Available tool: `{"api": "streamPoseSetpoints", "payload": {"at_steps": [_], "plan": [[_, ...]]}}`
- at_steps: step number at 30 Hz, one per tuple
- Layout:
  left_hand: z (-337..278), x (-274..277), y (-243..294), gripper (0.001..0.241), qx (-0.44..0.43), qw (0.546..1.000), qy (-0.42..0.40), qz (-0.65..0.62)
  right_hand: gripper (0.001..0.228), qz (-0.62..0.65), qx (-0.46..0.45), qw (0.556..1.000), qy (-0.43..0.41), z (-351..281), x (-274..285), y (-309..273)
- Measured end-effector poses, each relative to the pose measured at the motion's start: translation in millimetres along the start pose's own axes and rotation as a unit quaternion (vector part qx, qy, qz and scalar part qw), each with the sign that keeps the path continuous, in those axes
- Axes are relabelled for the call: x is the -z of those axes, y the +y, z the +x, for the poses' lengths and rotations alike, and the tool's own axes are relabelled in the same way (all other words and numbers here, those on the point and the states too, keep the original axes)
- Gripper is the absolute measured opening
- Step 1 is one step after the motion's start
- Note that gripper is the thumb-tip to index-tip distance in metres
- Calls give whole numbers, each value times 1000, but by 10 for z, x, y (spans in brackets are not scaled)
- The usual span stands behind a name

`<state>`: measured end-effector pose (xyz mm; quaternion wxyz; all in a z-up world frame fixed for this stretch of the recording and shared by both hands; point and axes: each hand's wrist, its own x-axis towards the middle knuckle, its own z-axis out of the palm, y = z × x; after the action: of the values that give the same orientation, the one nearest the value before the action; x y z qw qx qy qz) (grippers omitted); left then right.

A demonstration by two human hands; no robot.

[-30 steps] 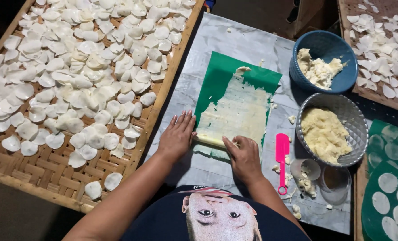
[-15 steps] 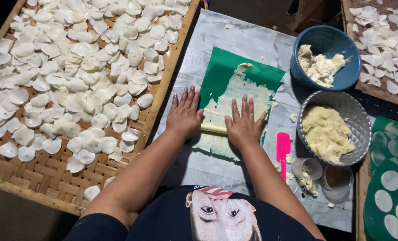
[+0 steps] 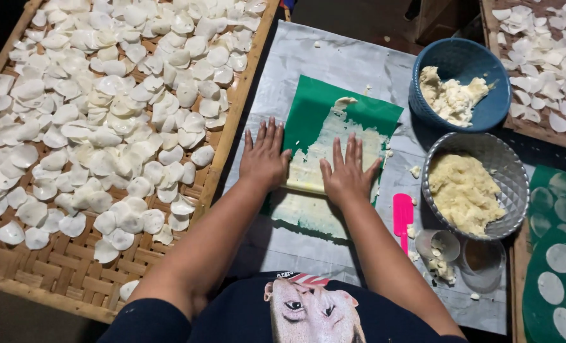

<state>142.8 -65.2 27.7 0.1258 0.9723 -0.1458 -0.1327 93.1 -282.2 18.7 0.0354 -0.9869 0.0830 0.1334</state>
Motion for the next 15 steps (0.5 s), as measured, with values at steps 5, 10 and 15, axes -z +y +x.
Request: {"api": "streamPoseSetpoints", "payload": {"at_steps": [5, 10, 15], "plan": [[-147, 167, 92, 72, 17, 1000, 0, -3, 69, 11, -9, 997, 70, -217, 233, -126], [-450, 154, 129, 72, 12, 1000, -12, -18, 69, 5, -20, 999, 48, -552, 69, -125], [79, 100, 77, 76, 30, 999, 15, 4, 72, 13, -25, 997, 68, -54, 201, -88]]}}
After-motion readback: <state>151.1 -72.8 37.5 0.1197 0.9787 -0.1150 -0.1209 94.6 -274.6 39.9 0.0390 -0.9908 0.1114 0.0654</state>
